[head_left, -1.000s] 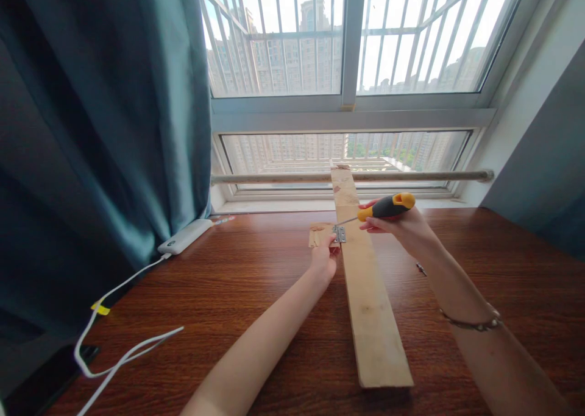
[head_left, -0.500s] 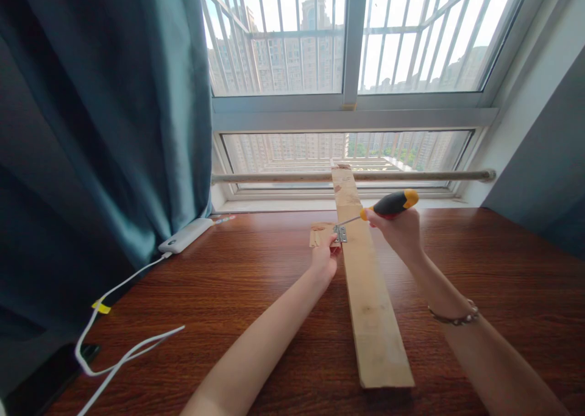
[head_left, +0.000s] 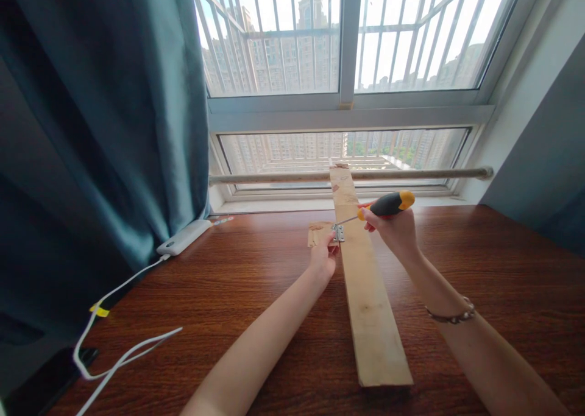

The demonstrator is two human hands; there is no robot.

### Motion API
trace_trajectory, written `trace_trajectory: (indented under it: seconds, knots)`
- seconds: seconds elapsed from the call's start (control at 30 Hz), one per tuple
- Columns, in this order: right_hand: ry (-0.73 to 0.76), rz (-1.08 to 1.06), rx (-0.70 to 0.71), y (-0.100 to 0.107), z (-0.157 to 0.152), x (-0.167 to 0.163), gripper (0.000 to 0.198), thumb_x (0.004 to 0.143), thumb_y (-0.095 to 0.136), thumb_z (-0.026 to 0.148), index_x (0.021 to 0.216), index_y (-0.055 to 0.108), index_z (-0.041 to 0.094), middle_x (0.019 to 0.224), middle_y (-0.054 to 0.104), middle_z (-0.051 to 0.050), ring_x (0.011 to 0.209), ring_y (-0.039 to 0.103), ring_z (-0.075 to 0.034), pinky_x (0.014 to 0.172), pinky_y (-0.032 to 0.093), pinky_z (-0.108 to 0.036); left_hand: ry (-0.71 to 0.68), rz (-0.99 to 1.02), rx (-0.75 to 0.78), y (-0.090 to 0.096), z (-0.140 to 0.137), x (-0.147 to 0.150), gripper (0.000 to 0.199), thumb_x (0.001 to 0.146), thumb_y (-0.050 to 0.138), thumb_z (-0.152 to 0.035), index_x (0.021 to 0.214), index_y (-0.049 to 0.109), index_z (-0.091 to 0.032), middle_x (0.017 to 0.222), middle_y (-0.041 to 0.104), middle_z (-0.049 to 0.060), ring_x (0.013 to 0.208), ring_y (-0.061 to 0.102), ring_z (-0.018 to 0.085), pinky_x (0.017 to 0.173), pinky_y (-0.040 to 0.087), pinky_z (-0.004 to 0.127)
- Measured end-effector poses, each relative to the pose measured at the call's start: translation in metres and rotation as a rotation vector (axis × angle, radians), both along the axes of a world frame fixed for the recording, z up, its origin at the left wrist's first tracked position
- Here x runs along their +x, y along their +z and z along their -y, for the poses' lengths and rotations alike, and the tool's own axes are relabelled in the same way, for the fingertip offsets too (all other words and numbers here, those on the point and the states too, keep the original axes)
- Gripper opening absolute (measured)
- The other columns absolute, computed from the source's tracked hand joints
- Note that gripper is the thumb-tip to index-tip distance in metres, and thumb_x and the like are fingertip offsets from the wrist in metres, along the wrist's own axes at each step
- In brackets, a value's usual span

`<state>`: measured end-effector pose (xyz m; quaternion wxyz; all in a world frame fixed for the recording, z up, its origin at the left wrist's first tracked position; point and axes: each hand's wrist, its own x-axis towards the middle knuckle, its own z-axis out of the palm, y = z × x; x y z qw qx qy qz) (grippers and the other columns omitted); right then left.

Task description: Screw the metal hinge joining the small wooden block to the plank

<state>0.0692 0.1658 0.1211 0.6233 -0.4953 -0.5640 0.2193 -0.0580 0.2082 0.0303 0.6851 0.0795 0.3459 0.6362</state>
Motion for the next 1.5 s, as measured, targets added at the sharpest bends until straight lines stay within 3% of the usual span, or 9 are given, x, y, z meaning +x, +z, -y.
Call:
trace_trajectory:
  seconds: [0.23,0.6,0.8,0.93,1.07,1.2,1.27,1.37,1.5]
  knots:
    - [-0.088,0.071,0.027,-0.003,0.003,-0.007,0.023,0.069,0.067,0.034,0.075,0.072,0.013,0.049,0.062,-0.002,0.043,0.059,-0.015,0.044,0.047,-0.022,-0.009,-0.023,-0.011,-0.002,-0.001,-0.001,0.017,0.066,0.064,0.007,0.066,0.063,-0.011,0.065,0.066,0.004,0.052,0.058,0.010,0.052,0.045,0.020]
    - [-0.328,0.143,0.244,-0.032,-0.017,-0.014,0.037,0.069,0.069,0.049,0.057,0.060,0.015,0.060,0.065,-0.005,0.055,0.061,-0.018,0.055,0.050,-0.028,-0.028,-0.019,-0.011,-0.004,-0.003,0.000,0.018,0.070,0.061,0.007,0.066,0.061,-0.010,0.067,0.067,0.005,0.055,0.061,0.010,0.055,0.047,0.020]
    - [-0.048,0.153,0.144,-0.014,-0.014,-0.005,0.028,0.071,0.068,0.044,0.072,0.066,0.016,0.070,0.069,-0.004,0.059,0.063,-0.017,0.052,0.050,-0.025,-0.028,-0.020,0.000,-0.002,-0.001,-0.001,0.016,0.068,0.063,0.005,0.068,0.062,-0.011,0.068,0.068,0.005,0.055,0.060,0.010,0.054,0.046,0.019]
    - [0.253,-0.078,-0.028,0.005,-0.005,0.000,0.036,0.060,0.076,0.039,0.083,0.059,0.017,0.084,0.070,-0.005,0.046,0.058,-0.011,0.037,0.043,-0.020,-0.014,-0.018,0.002,0.003,0.002,-0.001,0.015,0.068,0.063,0.004,0.069,0.063,-0.011,0.067,0.067,0.004,0.054,0.059,0.009,0.052,0.045,0.019]
    - [0.379,-0.212,-0.152,0.015,0.006,0.000,0.040,0.052,0.080,0.033,0.081,0.057,0.017,0.091,0.069,-0.005,0.052,0.061,-0.011,0.049,0.053,-0.023,-0.014,-0.003,0.022,0.005,0.004,-0.001,0.014,0.069,0.063,0.003,0.069,0.063,-0.011,0.068,0.067,0.003,0.055,0.059,0.008,0.055,0.046,0.019]
    - [0.392,-0.223,-0.198,0.017,0.009,0.004,0.039,0.053,0.080,0.033,0.082,0.061,0.015,0.076,0.068,-0.003,0.059,0.065,-0.016,0.060,0.057,-0.029,-0.030,-0.020,0.031,0.003,0.003,-0.001,0.015,0.069,0.062,0.004,0.070,0.064,-0.011,0.068,0.067,0.004,0.055,0.059,0.009,0.055,0.046,0.019]
    - [0.322,-0.161,-0.174,0.015,0.008,0.006,0.036,0.056,0.079,0.035,0.082,0.064,0.015,0.070,0.068,-0.004,0.061,0.066,-0.019,0.060,0.058,-0.032,-0.037,-0.029,0.025,0.002,0.002,-0.001,0.015,0.069,0.062,0.005,0.069,0.064,-0.010,0.068,0.067,0.004,0.055,0.059,0.009,0.054,0.046,0.018]
    - [0.052,0.078,-0.093,0.009,0.003,0.004,0.026,0.061,0.075,0.038,0.068,0.066,0.014,0.059,0.066,-0.005,0.060,0.066,-0.022,0.058,0.055,-0.032,-0.030,-0.042,0.014,-0.002,-0.001,0.000,0.016,0.068,0.063,0.005,0.069,0.064,-0.011,0.068,0.068,0.005,0.056,0.060,0.009,0.053,0.046,0.019]
    - [-0.265,0.302,0.081,-0.003,-0.001,-0.008,0.034,0.067,0.070,0.044,0.049,0.060,0.017,0.046,0.060,-0.003,0.050,0.061,-0.019,0.052,0.048,-0.028,-0.016,-0.038,0.017,-0.007,-0.004,0.000,0.017,0.068,0.063,0.005,0.071,0.065,-0.011,0.070,0.068,0.004,0.056,0.061,0.010,0.055,0.048,0.020]
